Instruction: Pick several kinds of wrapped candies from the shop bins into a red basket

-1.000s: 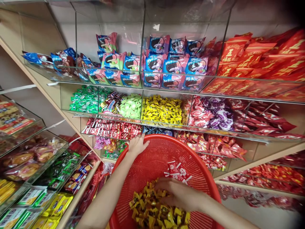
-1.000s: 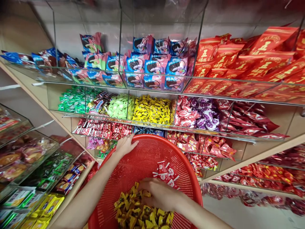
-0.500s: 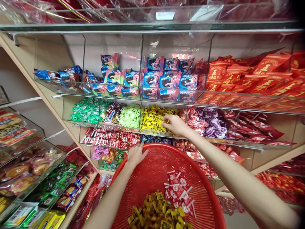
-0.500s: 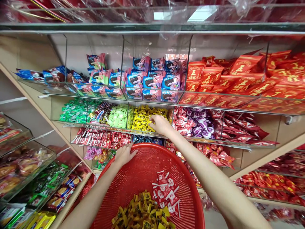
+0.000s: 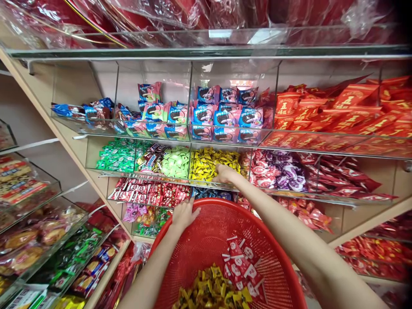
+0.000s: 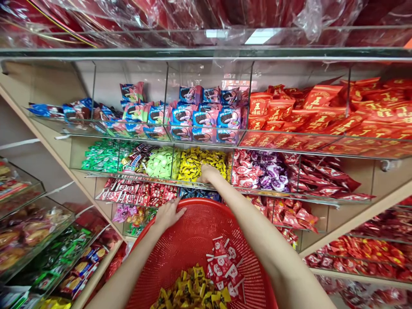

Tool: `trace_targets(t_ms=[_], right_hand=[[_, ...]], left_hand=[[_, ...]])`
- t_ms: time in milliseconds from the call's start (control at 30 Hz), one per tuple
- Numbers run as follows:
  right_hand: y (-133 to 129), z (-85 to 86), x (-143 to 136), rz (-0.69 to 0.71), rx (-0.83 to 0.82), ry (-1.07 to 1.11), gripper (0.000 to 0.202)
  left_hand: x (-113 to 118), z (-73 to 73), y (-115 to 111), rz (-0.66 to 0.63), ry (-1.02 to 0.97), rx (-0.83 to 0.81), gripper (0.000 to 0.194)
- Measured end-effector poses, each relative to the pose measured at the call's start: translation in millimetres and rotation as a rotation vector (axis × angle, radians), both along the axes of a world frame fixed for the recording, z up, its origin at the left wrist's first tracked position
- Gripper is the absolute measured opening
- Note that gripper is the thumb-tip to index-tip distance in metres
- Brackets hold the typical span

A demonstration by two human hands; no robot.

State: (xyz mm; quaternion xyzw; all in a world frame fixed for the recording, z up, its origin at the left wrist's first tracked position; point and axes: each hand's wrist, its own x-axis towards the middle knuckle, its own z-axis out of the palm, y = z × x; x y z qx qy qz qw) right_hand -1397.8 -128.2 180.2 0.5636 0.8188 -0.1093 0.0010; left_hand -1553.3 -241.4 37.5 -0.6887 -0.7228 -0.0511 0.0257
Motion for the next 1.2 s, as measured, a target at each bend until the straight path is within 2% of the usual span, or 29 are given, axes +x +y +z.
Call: trace_targets(t_ms=[200, 533, 967, 1200], right_hand=[[8, -9.2, 15, 0.053, 0.028, 0.055, 0.041], [12, -16.7, 9, 0.040, 0.020, 0.037, 0.065], [11, -14.1, 25, 0.109, 0.024, 0.134, 0.044], [13, -18.3, 34, 0.150, 0.033, 0.202, 0.042]], left_hand=[[2, 2.7, 0, 0.017, -0.007, -0.021, 0.056], [1, 4.2, -2, 0.015, -0.028, -0.027, 0.055], [4, 9.3, -4, 0.038, -0.047, -0.058, 0.057], [3, 7.4, -4, 0.039, -0.047, -0.045, 0.055]])
